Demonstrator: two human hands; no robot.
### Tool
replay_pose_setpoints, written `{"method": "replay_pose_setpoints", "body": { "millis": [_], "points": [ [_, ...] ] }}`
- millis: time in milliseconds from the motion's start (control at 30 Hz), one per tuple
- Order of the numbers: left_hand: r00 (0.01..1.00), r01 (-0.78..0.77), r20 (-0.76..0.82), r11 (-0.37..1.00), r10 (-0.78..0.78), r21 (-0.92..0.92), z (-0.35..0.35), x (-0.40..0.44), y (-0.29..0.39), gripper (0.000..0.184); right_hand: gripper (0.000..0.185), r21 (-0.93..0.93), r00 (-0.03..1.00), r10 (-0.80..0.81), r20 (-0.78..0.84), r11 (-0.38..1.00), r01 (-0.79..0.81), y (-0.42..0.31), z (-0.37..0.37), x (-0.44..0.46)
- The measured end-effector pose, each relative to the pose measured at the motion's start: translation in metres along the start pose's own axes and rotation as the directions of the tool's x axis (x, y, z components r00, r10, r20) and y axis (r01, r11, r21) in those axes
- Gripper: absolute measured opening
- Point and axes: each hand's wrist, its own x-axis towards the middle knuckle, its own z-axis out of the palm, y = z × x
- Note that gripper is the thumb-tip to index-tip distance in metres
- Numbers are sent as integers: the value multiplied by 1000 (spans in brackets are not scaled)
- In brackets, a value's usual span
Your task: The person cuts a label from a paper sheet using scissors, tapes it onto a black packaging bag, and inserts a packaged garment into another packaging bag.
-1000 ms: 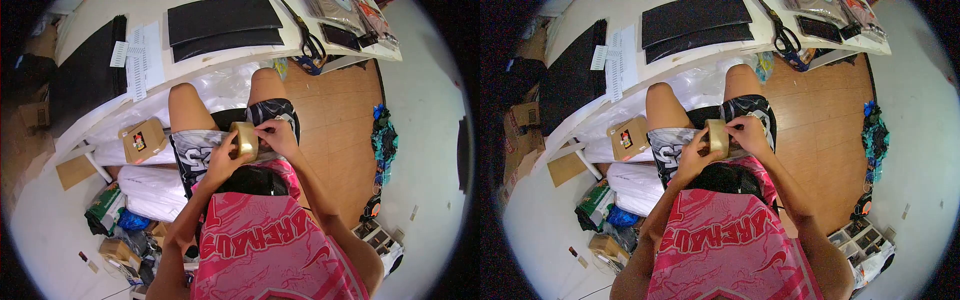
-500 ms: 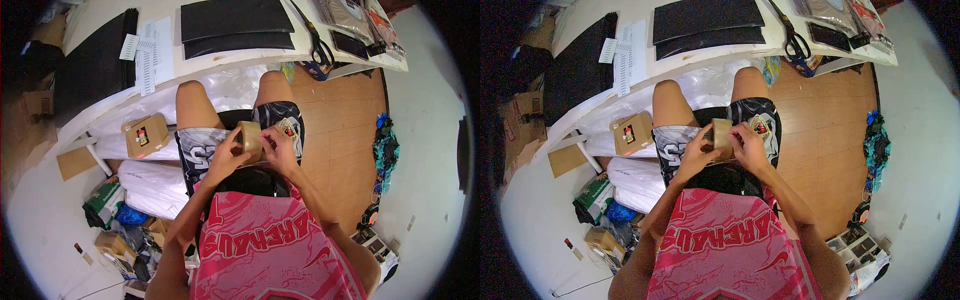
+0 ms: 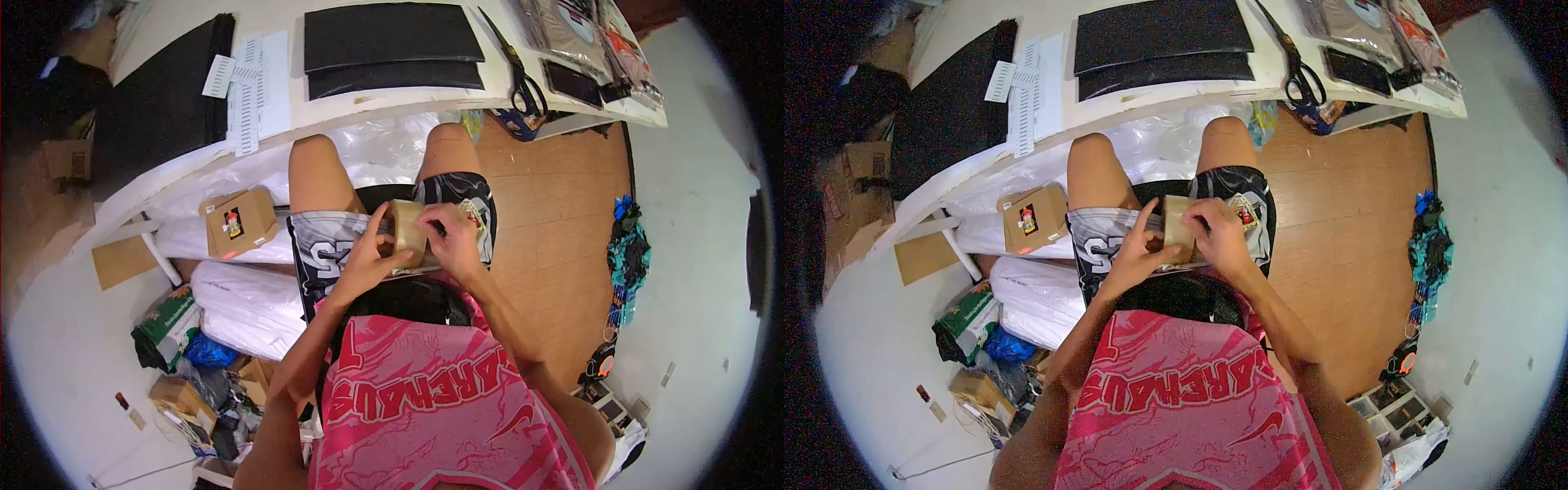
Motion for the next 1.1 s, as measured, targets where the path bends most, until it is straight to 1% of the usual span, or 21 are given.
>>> {"method": "replay_pose_setpoints", "body": {
  "millis": [67,133,200,300,367,400,467,600,633,667,700,733,767,800,833,867,900,933,1000,1033,1100],
  "points": [
    [999,28,-23,999,-28,-16,-3,5,-11,89,15,33,999,-39,-14,999,39,-11,-5,0],
    [983,-10,-182,998,-1,-60,-6,18,-27,85,16,63,997,-71,-37,995,73,-25,-10,3],
    [987,8,-162,998,-17,-56,-7,18,-29,83,17,59,984,-176,8,983,176,-33,-12,5],
    [991,42,-124,998,-48,-55,-6,15,-22,80,15,23,986,-168,-14,985,168,-28,-18,10],
    [995,-42,-89,999,41,-11,-3,9,-14,75,15,52,990,-142,-16,988,142,-31,-21,12],
    [995,-44,-86,999,43,-9,-3,9,-8,75,14,83,994,-112,-14,990,113,-33,-22,13],
    [990,66,-130,996,-57,63,-4,10,0,73,14,109,989,-146,-4,983,145,-27,-19,10],
    [986,71,-152,997,-68,16,-11,16,-17,73,14,149,974,-224,17,964,219,-31,-16,5],
    [986,109,-136,991,-98,75,-11,16,-13,75,14,183,983,-186,-5,966,184,-29,-15,3],
    [984,146,-120,980,-130,134,-11,16,-10,77,14,187,982,-190,-5,964,188,-30,-16,5],
    [984,145,-124,980,-128,134,-11,15,-11,77,13,180,993,-115,-21,977,117,-32,-17,7],
    [990,128,-70,991,-126,26,-8,13,-12,79,13,172,999,-39,-38,984,45,-33,-19,8],
    [993,115,-13,990,-116,-83,-6,11,-14,82,11,177,997,-18,-73,984,30,-28,-19,11],
    [994,111,-7,990,-112,-82,-3,8,-13,82,11,172,997,-18,-79,985,32,-25,-20,16],
    [999,-42,29,998,41,42,-1,4,-12,84,10,172,995,22,-100,985,-5,-22,-21,21],
    [979,-196,83,968,185,156,0,0,-12,85,10,174,991,67,-120,984,-45,-18,-22,24],
    [992,-108,83,968,91,228,-2,0,-5,85,11,225,987,95,-126,972,-65,-14,-20,29],
    [992,-114,86,967,97,229,-1,1,2,85,11,224,987,91,-131,973,-60,-13,-19,33],
    [999,-14,43,975,5,220,1,3,13,85,11,154,994,-25,-102,987,40,-18,-14,42],
    [999,-16,39,975,8,223,0,5,13,85,11,166,994,-10,-108,986,28,-26,-12,44],
    [996,59,-73,969,-42,240,-1,9,7,86,11,202,989,-13,-149,978,44,-42,-13,50]
  ]
}}
